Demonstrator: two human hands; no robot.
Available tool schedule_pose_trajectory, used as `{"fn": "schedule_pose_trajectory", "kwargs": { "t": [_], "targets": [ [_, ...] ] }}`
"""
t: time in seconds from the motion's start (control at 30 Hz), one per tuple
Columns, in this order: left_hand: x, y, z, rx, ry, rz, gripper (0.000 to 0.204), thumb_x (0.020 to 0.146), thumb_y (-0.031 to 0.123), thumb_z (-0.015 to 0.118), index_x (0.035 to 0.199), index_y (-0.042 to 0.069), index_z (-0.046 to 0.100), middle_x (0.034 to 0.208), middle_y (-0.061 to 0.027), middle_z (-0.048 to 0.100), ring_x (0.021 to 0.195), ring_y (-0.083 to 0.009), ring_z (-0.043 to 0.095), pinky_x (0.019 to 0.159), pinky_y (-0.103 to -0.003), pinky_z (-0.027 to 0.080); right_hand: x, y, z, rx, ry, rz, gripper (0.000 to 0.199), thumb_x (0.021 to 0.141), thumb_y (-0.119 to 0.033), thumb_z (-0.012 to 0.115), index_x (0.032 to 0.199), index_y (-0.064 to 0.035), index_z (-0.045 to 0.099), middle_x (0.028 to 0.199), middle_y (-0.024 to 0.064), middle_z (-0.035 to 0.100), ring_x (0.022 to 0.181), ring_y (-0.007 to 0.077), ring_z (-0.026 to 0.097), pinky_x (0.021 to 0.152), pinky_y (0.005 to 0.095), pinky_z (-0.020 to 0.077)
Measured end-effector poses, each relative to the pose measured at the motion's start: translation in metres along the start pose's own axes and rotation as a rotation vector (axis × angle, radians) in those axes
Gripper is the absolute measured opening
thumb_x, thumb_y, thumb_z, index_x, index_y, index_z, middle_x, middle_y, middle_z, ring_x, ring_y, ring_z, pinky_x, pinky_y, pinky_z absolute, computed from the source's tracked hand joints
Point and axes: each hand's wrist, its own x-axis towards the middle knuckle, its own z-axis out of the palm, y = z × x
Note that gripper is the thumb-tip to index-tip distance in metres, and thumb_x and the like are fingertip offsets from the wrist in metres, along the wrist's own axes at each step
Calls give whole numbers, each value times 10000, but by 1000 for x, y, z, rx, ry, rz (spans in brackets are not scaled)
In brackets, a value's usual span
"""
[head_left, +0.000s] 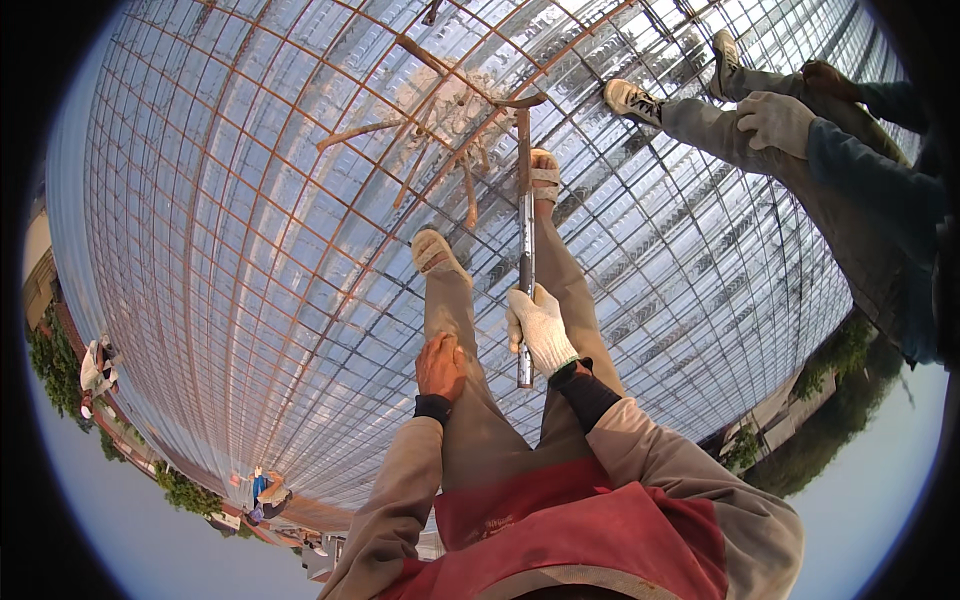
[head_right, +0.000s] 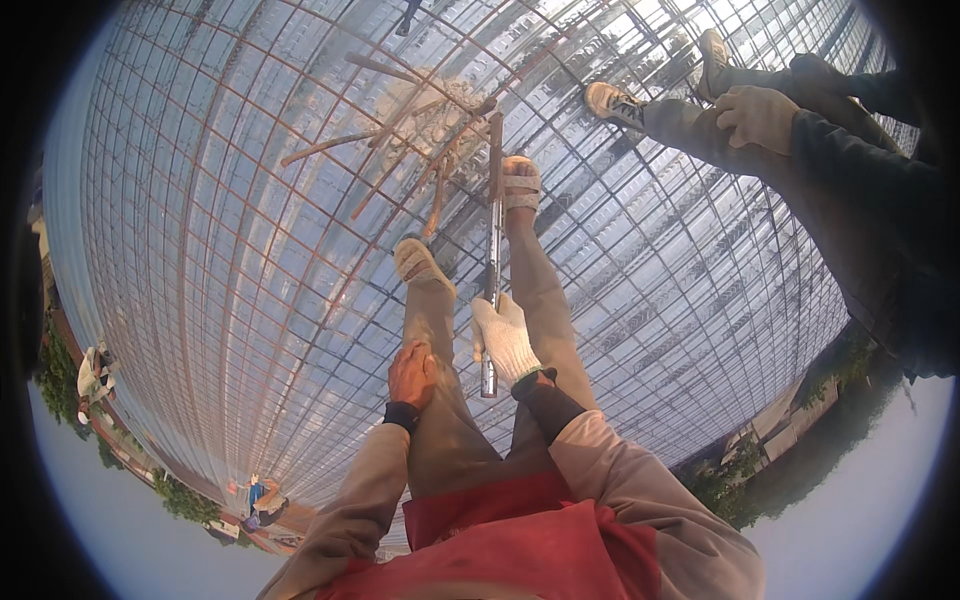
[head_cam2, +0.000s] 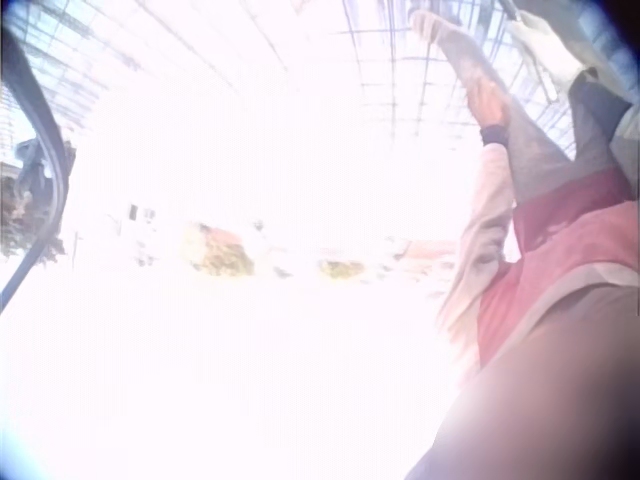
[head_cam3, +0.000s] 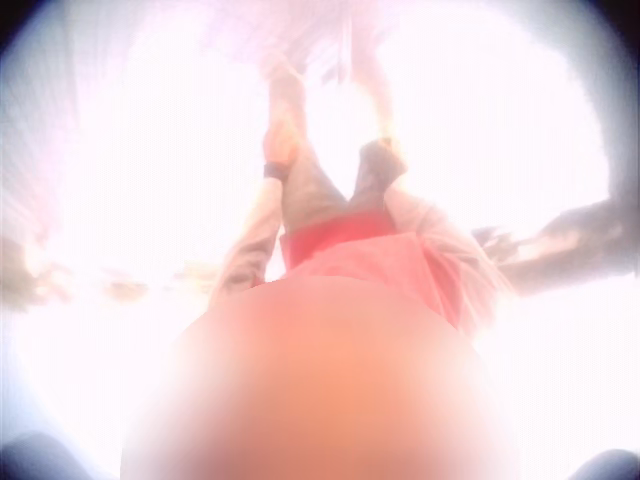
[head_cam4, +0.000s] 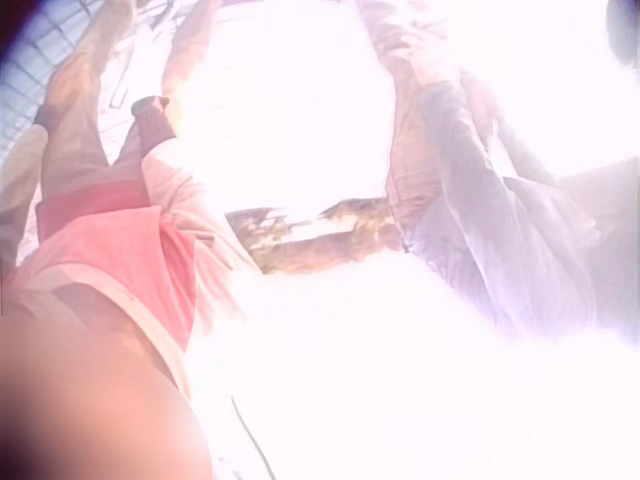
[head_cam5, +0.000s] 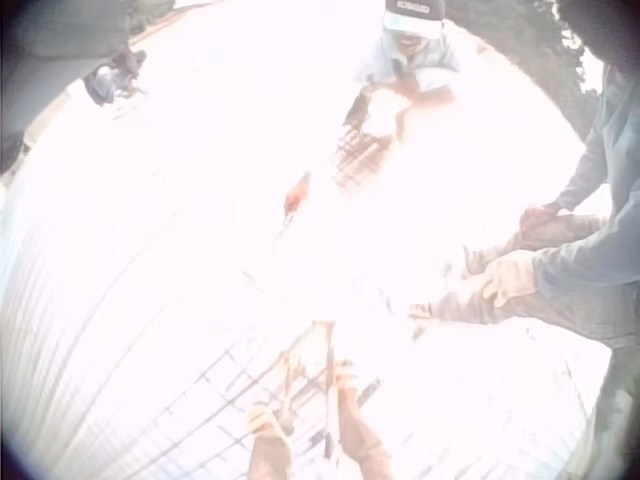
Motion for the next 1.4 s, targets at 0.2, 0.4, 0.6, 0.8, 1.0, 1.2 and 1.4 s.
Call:
{"fn": "schedule_pose_trajectory", "kwargs": {
  "t": [0.2, 0.4, 0.6, 0.8, 1.0, 1.2, 1.4],
  "targets": [
    [18, -31, -37, -40, -27, 42, 375, 1071, 225, 658, 1374, 28, 761, 1528, -161, 699, 1417, -413, 633, 1215, -536, 497, 17, 23, 33, 112, -1, -106, 130, 1082, -163, 647, 1067, -55, 577, 742, 18, 560, 486, 113, 532, 407, 307, 484],
    [23, -86, -43, -32, -54, 146, 368, 1093, 230, 641, 1370, 19, 759, 1518, -183, 711, 1408, -427, 648, 1205, -511, 517, 34, 50, 79, 162, 70, -116, 172, 1074, -182, 660, 1007, -57, 562, 749, 20, 567, 503, 121, 560, 422, 320, 493],
    [38, -94, -34, -251, -91, 112, 417, 1165, 283, 562, 1410, -2, 742, 1410, -244, 752, 1342, -417, 696, 1183, -485, 531, 68, 80, 96, 150, 65, -201, 193, 1077, -206, 661, 1048, -51, 551, 774, 33, 582, 506, 135, 579, 423, 329, 501],
    [92, -63, -10, -694, -183, -184, 653, 1219, 509, 470, 1492, -40, 695, 1389, -213, 764, 1316, -328, 707, 1142, -430, 537, 101, 116, 100, -65, 136, -316, 284, 1036, -216, 620, 1072, 65, 595, 847, 175, 707, 667, 279, 729, 597, 451, 575],
    [119, -22, 63, -1074, -64, -324, 760, 1229, 601, 414, 1506, -59, 669, 1377, -162, 767, 1256, -247, 716, 1101, -378, 535, 142, 158, 73, -231, 242, -432, 332, 1036, -267, 666, 1132, 50, 683, 984, 262, 771, 972, 450, 781, 869, 519, 601],
    [127, -23, 108, -1320, 38, -399, 762, 1197, 641, 453, 1448, -34, 699, 1309, -113, 778, 1132, -226, 765, 975, -382, 592, 163, 175, 55, -326, 258, -410, 341, 1038, -247, 680, 1191, 57, 657, 1041, 349, 754, 1062, 567, 743, 903, 586, 589],
    [130, -86, 201, -1645, 58, -407, 758, 1162, 659, 462, 1543, 28, 641, 1401, -107, 746, 1237, -283, 747, 1089, -432, 581, 202, 203, 25, -363, 277, -487, 327, 1051, -247, 685, 1199, 43, 658, 915, 347, 751, 963, 607, 743, 821, 634, 594]
  ]
}}
